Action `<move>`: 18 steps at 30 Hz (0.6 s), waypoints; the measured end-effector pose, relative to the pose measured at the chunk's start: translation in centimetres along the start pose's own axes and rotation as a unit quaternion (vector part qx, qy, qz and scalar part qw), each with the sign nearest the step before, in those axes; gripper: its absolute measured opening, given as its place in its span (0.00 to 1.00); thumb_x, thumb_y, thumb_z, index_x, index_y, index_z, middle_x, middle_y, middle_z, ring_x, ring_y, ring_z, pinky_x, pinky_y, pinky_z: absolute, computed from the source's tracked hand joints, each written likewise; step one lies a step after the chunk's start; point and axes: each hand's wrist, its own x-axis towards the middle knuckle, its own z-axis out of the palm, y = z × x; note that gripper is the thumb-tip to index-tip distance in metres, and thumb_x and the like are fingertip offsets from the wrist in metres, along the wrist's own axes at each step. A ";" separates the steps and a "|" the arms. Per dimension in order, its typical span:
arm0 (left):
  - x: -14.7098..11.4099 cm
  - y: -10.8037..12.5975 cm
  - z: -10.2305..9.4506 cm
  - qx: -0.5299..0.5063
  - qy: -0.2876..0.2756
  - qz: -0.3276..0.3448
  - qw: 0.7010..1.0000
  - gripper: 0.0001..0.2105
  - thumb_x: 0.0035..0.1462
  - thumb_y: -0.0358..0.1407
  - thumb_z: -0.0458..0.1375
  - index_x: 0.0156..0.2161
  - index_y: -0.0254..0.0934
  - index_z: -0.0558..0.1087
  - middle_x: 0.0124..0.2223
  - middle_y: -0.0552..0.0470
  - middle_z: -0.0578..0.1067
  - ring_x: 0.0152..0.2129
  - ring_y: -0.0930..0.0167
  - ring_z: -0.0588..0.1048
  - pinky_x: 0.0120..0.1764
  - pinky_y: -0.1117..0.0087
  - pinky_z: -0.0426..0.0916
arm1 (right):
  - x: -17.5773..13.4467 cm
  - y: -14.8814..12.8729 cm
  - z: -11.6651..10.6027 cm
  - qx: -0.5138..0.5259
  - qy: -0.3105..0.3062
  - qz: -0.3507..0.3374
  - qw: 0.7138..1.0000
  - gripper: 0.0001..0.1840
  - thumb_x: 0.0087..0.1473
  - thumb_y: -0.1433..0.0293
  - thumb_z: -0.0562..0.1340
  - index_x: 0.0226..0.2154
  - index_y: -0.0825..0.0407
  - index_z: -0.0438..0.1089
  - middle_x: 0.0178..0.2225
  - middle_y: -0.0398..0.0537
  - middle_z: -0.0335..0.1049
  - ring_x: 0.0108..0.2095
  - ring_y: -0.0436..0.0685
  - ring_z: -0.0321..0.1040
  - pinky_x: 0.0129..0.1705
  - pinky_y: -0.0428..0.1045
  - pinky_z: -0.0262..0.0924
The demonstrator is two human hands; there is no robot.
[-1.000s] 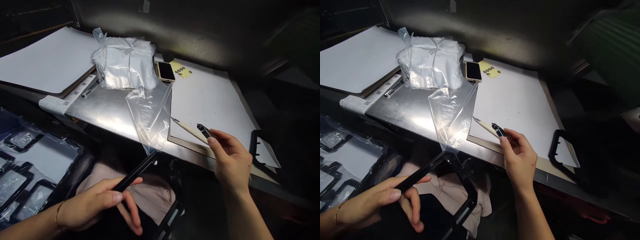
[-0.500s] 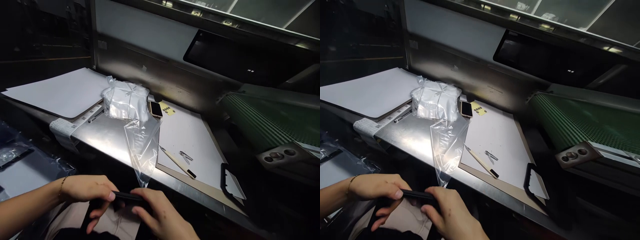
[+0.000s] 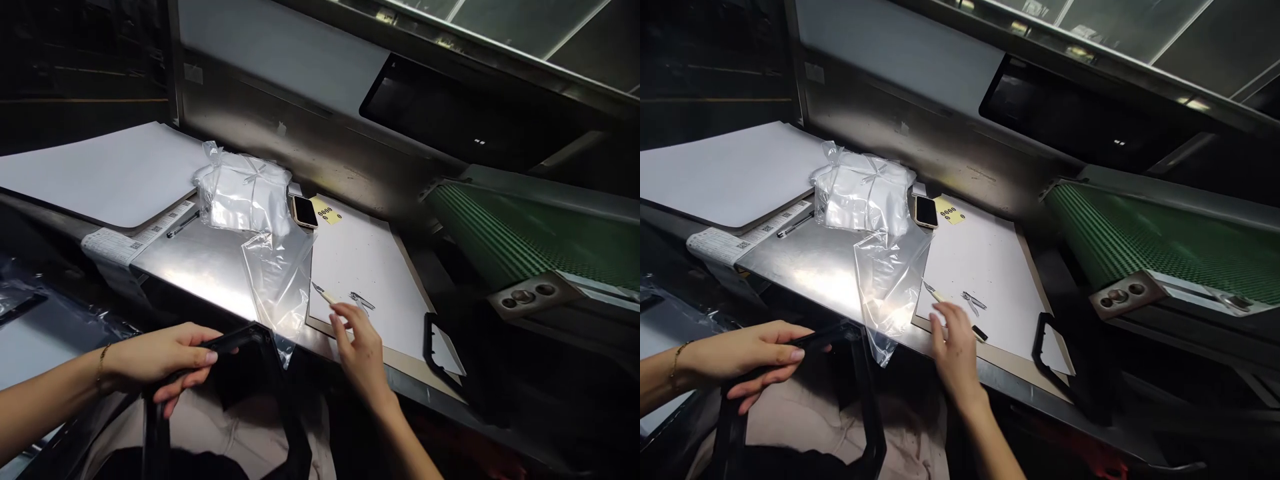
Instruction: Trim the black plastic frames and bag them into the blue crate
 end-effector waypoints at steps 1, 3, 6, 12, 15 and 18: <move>0.2 -0.2 0.0 -0.008 -0.015 -0.016 1.000 0.08 0.54 0.38 0.51 0.35 0.35 0.65 0.16 0.64 0.62 0.04 0.85 0.55 0.14 0.79 0.65 | 1.0 1.5 0.0 -0.038 0.022 -0.004 0.999 0.15 0.54 0.61 0.53 0.38 0.54 0.64 0.42 0.51 0.64 0.45 0.58 0.60 0.46 0.58 0.54; 0.5 -0.6 0.0 -0.022 -0.042 -0.043 0.998 0.07 0.54 0.37 0.51 0.36 0.35 0.65 0.15 0.63 0.63 0.04 0.84 0.57 0.14 0.79 0.65 | 2.7 4.2 0.1 -0.098 0.030 -0.018 0.995 0.13 0.52 0.62 0.56 0.37 0.54 0.65 0.41 0.49 0.64 0.43 0.57 0.60 0.45 0.59 0.54; 0.5 -0.8 0.1 -0.033 -0.062 -0.078 0.994 0.14 0.56 0.34 0.49 0.48 0.38 0.60 0.18 0.63 0.66 0.06 0.83 0.61 0.17 0.77 0.68 | 4.0 5.9 0.7 -0.152 0.021 -0.042 0.987 0.11 0.53 0.63 0.56 0.33 0.54 0.65 0.35 0.45 0.65 0.37 0.53 0.63 0.41 0.55 0.57; -0.5 -0.3 0.9 -0.028 -0.063 -0.110 0.992 0.19 0.59 0.32 0.43 0.56 0.41 0.52 0.20 0.62 0.65 0.07 0.84 0.63 0.20 0.77 0.68 | 1.4 0.7 -0.7 -0.148 0.004 -0.067 0.987 0.10 0.58 0.70 0.46 0.34 0.54 0.60 0.24 0.44 0.65 0.23 0.50 0.63 0.26 0.47 0.58; -0.7 0.3 1.3 -0.023 -0.046 -0.124 0.991 0.20 0.59 0.32 0.42 0.57 0.42 0.50 0.19 0.63 0.65 0.07 0.84 0.63 0.21 0.77 0.68 | -1.8 -3.1 -2.4 -0.139 -0.081 -0.151 0.975 0.08 0.56 0.70 0.50 0.38 0.52 0.62 0.22 0.42 0.63 0.20 0.49 0.61 0.22 0.45 0.55; -0.8 0.7 1.6 -0.017 -0.036 -0.135 0.990 0.20 0.60 0.34 0.42 0.57 0.43 0.49 0.18 0.63 0.64 0.07 0.83 0.63 0.21 0.77 0.68 | -5.0 -5.4 -3.3 -0.183 -0.135 -0.250 0.941 0.18 0.55 0.70 0.50 0.48 0.57 0.59 0.21 0.46 0.62 0.20 0.52 0.60 0.20 0.47 0.52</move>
